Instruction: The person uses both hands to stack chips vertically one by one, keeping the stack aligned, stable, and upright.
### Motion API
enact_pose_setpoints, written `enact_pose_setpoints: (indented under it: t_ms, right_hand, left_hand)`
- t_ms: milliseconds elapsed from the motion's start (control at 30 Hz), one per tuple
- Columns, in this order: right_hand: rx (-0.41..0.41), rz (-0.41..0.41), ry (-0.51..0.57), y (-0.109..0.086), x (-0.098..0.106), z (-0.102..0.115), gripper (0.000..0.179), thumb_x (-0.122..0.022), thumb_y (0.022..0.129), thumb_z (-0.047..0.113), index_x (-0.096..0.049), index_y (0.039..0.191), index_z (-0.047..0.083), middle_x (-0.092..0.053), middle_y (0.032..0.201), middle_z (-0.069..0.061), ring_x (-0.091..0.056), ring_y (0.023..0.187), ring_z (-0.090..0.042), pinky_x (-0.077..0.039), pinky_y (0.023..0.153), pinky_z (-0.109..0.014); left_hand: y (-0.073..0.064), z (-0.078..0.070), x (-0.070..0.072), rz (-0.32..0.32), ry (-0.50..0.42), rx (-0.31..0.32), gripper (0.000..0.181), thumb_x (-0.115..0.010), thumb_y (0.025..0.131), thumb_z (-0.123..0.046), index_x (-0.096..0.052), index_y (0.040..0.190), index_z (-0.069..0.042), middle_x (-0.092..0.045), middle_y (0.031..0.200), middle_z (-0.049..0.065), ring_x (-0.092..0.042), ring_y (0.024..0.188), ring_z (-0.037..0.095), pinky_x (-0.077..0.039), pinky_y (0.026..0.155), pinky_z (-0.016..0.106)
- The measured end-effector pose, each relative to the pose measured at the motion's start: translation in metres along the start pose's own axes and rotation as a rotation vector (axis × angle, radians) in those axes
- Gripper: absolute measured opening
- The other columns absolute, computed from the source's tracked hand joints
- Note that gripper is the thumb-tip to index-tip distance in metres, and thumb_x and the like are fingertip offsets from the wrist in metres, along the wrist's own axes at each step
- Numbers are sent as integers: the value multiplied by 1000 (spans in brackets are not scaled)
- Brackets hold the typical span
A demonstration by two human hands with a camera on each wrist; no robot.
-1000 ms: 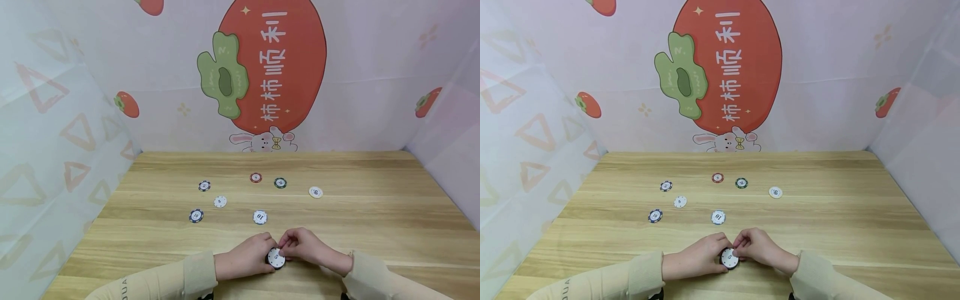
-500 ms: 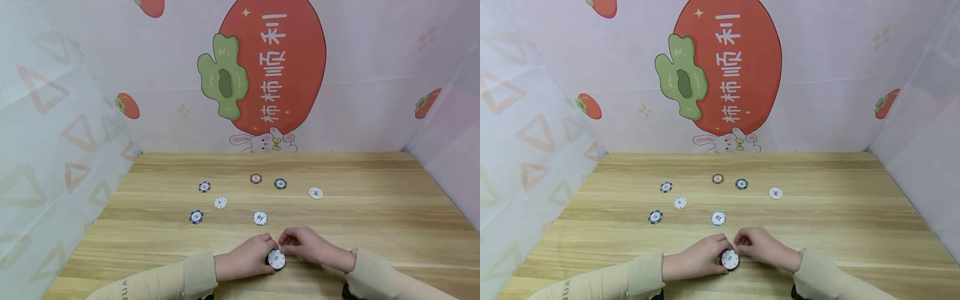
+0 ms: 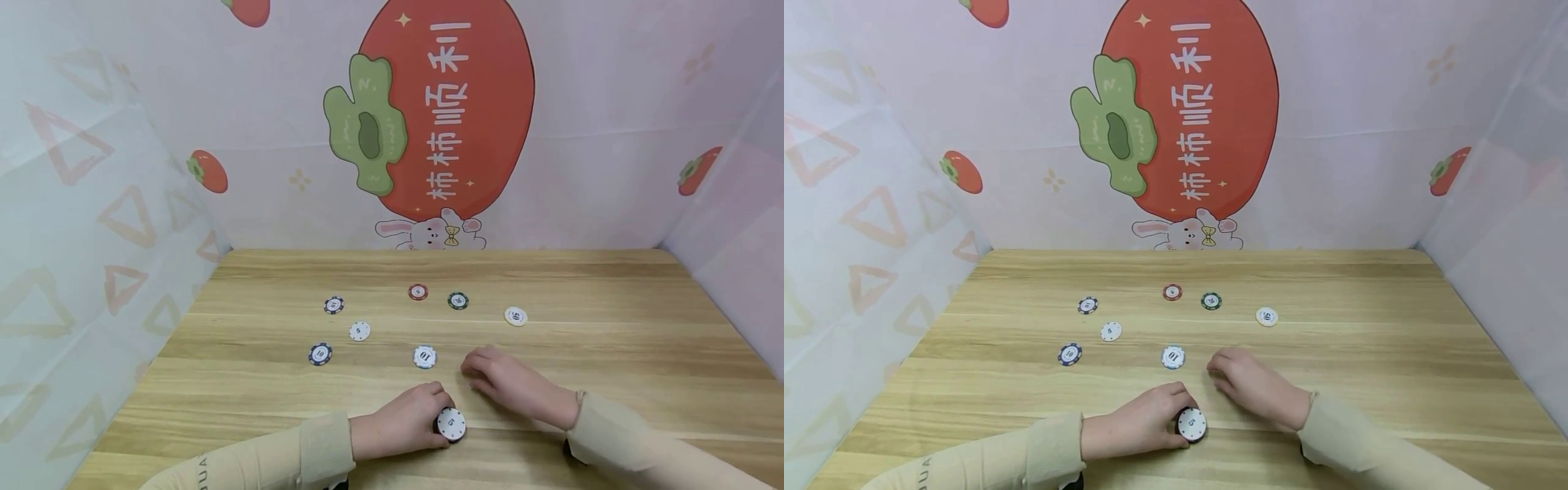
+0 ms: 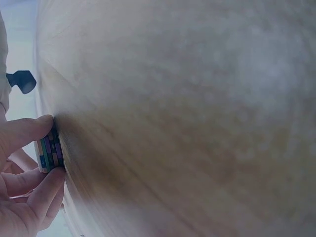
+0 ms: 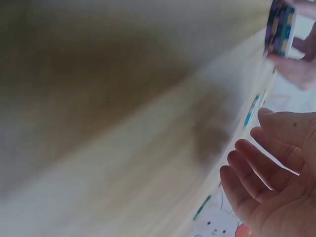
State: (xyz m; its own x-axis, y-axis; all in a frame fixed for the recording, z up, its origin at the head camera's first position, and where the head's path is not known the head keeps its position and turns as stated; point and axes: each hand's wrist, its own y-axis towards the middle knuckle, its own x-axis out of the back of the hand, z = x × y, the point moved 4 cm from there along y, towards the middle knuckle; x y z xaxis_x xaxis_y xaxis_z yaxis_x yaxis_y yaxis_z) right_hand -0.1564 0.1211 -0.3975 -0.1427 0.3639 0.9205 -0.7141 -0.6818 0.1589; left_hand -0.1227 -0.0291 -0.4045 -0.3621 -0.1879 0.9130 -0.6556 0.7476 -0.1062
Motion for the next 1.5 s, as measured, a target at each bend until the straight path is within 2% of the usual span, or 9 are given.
enact_pose_setpoints:
  t_ms: [200,433,700,1000,1300,1500]
  right_hand:
    - [15,-24,-56,3,1,-14,22,-66,80,7,-63,101,3,-59,105,-8,-55,99,-24,-45,86,-38]
    - [5,-62,-82,7,5,-30,20,-66,80,4,-64,99,-1,-60,103,-12,-56,97,-27,-46,84,-40]
    - [-52,-82,-116,11,11,-51,19,-64,82,5,-64,100,-2,-60,103,-14,-56,99,-28,-45,86,-41]
    - [-105,-61,-204,11,15,-64,27,-62,83,7,-61,108,-3,-55,114,-24,-52,105,-38,-42,88,-49]
    - [-200,-51,-209,9,20,-82,26,-57,86,5,-59,111,-4,-53,117,-25,-49,107,-41,-41,87,-53]
    - [-259,-37,-196,8,24,-87,24,-53,88,2,-59,110,-4,-55,112,-23,-50,103,-40,-41,87,-52]
  left_hand:
    - [0,0,0,1,0,0,38,-77,71,-26,-62,101,-8,-54,91,-5,-48,79,-3,-41,70,10]
    - [0,-1,0,-1,3,-2,37,-77,72,-26,-62,100,-8,-54,91,-5,-48,79,-3,-41,70,10]
    - [0,0,0,-13,9,-17,36,-77,72,-25,-62,99,-8,-53,90,-6,-48,79,-3,-41,69,10]
    - [0,0,0,-1,5,-4,37,-77,72,-26,-62,100,-8,-54,90,-6,-48,79,-3,-41,70,10]
    - [0,-1,0,-8,8,-9,36,-77,72,-25,-62,99,-8,-54,90,-6,-47,78,-3,-41,69,10]
    - [-1,-2,1,-4,2,-5,36,-77,72,-25,-62,100,-8,-54,90,-6,-47,78,-3,-41,69,10]
